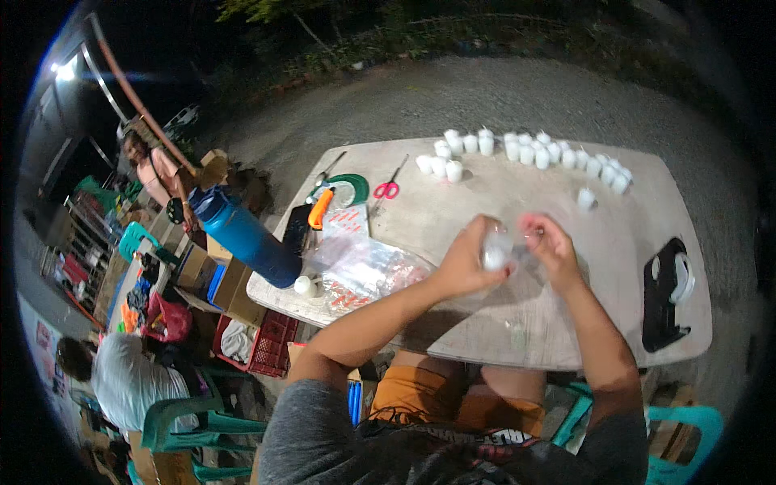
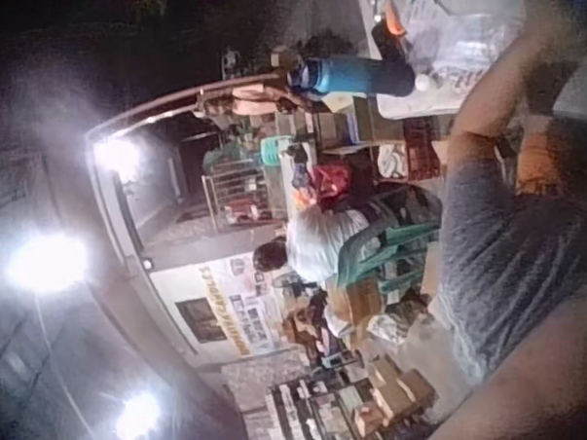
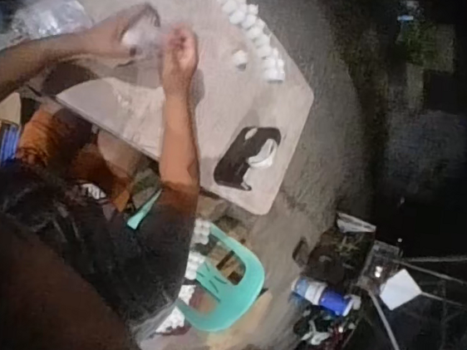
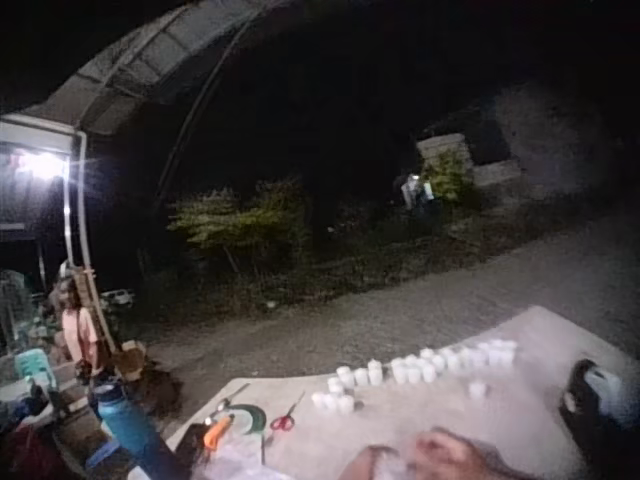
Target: The person repeatedly picks up small white cylindrical candles from a table, places them into clear plastic bags, and seals the bags with tape. The person then places the sealed bags into a green plastic basket. The person continues this process throughout the video.
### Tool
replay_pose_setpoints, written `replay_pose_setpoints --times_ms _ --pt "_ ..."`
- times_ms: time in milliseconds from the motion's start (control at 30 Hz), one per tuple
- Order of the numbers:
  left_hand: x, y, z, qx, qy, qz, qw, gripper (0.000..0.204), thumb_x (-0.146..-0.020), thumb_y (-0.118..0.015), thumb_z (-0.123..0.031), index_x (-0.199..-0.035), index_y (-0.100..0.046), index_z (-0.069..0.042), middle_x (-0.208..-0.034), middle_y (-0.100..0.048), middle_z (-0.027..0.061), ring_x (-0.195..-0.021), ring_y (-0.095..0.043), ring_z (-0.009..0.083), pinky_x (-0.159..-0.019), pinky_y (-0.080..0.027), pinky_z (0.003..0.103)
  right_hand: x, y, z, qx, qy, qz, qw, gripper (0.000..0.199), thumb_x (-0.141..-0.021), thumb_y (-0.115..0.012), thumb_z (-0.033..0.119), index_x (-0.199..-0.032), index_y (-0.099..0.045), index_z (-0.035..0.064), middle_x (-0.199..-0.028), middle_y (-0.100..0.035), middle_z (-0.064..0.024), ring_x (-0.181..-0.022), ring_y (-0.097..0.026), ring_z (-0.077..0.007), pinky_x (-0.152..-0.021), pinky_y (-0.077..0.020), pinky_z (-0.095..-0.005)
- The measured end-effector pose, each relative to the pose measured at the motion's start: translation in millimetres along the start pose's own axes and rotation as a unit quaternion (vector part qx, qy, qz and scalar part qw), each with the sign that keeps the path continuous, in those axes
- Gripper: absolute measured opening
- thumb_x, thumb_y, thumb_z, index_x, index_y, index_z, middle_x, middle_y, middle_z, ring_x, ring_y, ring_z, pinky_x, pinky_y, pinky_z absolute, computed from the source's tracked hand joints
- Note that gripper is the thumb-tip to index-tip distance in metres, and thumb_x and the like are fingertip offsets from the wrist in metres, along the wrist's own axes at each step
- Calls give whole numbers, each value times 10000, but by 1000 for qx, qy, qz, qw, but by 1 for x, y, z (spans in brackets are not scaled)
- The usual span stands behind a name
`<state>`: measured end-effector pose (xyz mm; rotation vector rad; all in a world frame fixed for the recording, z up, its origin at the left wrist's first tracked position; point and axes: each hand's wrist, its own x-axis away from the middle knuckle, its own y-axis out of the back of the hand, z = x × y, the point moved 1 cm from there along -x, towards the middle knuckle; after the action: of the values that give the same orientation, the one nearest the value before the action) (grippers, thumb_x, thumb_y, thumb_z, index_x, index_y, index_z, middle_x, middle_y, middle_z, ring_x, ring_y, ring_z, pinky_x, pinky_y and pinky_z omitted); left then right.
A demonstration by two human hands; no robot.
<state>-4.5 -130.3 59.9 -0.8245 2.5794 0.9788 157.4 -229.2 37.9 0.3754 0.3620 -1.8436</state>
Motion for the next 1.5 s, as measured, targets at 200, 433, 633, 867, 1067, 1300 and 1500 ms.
replay_pose_setpoints --times_ms 200,433,633,867,1067,1300,1500 --pt "-27 -39 26 265 -24 -40 963 648 -664 -673 -16 -1207 -323 -63 -1175 -406 109 -1115 -429 220 -947 -359 355 -7 3 6 -37 9 6 999 328 -753 -705 28 -1055 -576 44 -1186 -520 -45 -922 -506 -91 -746 -425 -226" --pt "-24 -42 30 225 -101 -49 968 542 -714 -632 29 -1162 -344 -68 -1199 -410 144 -1140 -421 236 -976 -336 374 -6 10 8 3 68 39 997 229 -737 -715 26 -906 -568 70 -1066 -512 -58 -923 -466 -93 -789 -382 -254" --pt "-20 -51 36 261 -108 -87 955 349 -736 -613 29 -983 -388 -73 -1170 -451 160 -1082 -449 217 -955 -351 368 -3 5 5 156 100 -30 982 196 -768 -704 54 -758 -509 60 -810 -494 4 -707 -445 -73 -600 -370 -218" --pt "-26 -51 31 214 -82 -108 967 213 -728 -529 20 -858 -388 -74 -1130 -489 153 -1061 -448 226 -951 -340 362 -1 4 -15 82 59 -70 992 199 -810 -660 54 -911 -489 67 -876 -486 -37 -791 -481 -118 -713 -421 -249" --pt "-20 -33 28 361 -20 -124 924 149 -759 -466 -15 -829 -369 -104 -1129 -506 131 -938 -429 149 -862 -347 273 96 73 145 531 99 -453 709 500 -792 -688 283 -1159 -475 18 -1120 -496 -175 -1062 -498 -282 -924 -381 -412" --pt "-27 -64 -4 357 -49 -4 933 159 -776 -428 29 -826 -353 -102 -1119 -517 122 -891 -401 105 -809 -343 232 167 165 151 207 -274 -429 835 668 -856 -641 346 -1289 -328 -54 -816 -649 -111 -828 -604 -180 -811 -427 -297" --pt "-19 -99 -47 368 -57 29 928 114 -811 -440 -29 -826 -359 -108 -1099 -522 101 -874 -391 101 -831 -322 230 170 168 161 172 -100 -444 874 448 -871 -600 159 -1216 -400 -45 -643 -551 -16 -633 -554 -125 -666 -430 -236"
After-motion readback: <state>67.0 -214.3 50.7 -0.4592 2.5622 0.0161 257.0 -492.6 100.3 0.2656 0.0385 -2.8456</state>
